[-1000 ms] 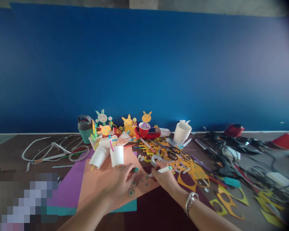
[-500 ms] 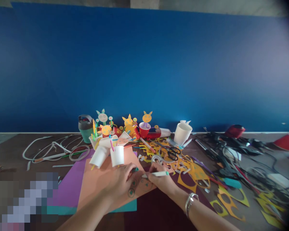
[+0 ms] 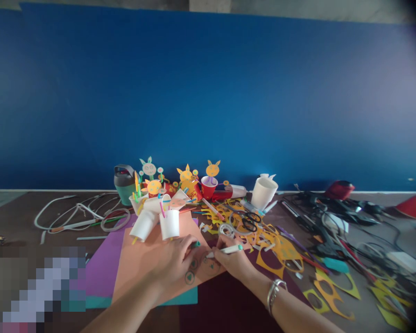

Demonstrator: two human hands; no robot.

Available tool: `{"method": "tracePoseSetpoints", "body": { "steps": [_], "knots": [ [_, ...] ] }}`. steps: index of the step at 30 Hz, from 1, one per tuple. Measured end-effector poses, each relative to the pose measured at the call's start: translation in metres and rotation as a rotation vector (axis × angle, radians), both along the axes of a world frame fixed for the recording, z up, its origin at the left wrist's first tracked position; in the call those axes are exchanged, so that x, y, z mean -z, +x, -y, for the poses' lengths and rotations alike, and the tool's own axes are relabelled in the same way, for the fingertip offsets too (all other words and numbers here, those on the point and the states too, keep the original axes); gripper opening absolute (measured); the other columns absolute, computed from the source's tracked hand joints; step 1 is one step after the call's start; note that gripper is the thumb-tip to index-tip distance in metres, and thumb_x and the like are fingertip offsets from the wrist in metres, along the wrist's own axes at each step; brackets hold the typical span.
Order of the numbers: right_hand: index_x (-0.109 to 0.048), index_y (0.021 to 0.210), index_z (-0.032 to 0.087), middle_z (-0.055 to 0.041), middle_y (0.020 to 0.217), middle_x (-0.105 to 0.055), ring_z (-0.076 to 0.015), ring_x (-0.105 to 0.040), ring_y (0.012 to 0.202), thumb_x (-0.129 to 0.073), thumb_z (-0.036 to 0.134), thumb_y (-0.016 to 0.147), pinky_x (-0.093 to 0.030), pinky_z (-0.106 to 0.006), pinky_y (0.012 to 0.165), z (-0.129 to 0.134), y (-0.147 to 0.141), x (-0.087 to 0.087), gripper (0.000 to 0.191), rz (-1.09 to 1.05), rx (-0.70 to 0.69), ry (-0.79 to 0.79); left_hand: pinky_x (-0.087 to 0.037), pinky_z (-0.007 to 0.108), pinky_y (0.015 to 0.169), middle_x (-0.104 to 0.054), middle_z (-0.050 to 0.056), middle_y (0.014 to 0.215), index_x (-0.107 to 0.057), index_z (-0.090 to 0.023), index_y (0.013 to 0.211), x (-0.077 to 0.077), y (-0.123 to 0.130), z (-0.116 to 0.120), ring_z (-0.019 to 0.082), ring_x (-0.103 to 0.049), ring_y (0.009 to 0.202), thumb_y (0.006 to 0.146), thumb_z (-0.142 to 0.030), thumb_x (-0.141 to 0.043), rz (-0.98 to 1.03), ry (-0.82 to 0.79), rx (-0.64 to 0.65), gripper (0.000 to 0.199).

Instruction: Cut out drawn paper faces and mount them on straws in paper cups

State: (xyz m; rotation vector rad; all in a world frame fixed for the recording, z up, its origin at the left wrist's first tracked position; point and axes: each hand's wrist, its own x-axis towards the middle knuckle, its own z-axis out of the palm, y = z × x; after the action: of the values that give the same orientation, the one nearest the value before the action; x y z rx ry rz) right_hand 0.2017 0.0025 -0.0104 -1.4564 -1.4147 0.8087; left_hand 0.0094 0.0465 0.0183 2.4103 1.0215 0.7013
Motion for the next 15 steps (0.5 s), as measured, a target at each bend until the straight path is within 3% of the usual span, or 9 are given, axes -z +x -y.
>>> {"method": "tracePoseSetpoints", "body": {
  "steps": [9, 15],
  "knots": [
    [-0.044, 0.058, 0.020, 0.0045, 0.049, -0.052, -0.0099, -0.044, 0.047, -0.055, 0.026, 0.075, -0.032, -0.020, 0.044, -0.0002, 0.0001, -0.0028, 0.021, 0.005, 0.029, 0.022, -0.028, 0.024, 0.054, -0.057, -0.002, 0.065, -0.056, -0.021, 0.082, -0.0002, -0.0001, 0.0001, 0.014, -0.052, 0.060, 0.087, -0.026, -0.047, -0.029, 0.019, -0.010, 0.011],
    [-0.044, 0.057, 0.020, 0.0052, 0.047, -0.050, -0.0097, -0.044, 0.046, -0.056, 0.027, 0.075, -0.032, -0.020, 0.044, 0.0002, -0.0005, -0.0032, 0.022, -0.016, 0.002, 0.008, -0.028, 0.023, 0.055, -0.057, -0.003, 0.066, -0.056, -0.021, 0.084, 0.0041, -0.0005, -0.0008, 0.013, -0.052, 0.060, 0.084, -0.017, -0.050, -0.015, 0.013, 0.001, 0.007]
  ]
}}
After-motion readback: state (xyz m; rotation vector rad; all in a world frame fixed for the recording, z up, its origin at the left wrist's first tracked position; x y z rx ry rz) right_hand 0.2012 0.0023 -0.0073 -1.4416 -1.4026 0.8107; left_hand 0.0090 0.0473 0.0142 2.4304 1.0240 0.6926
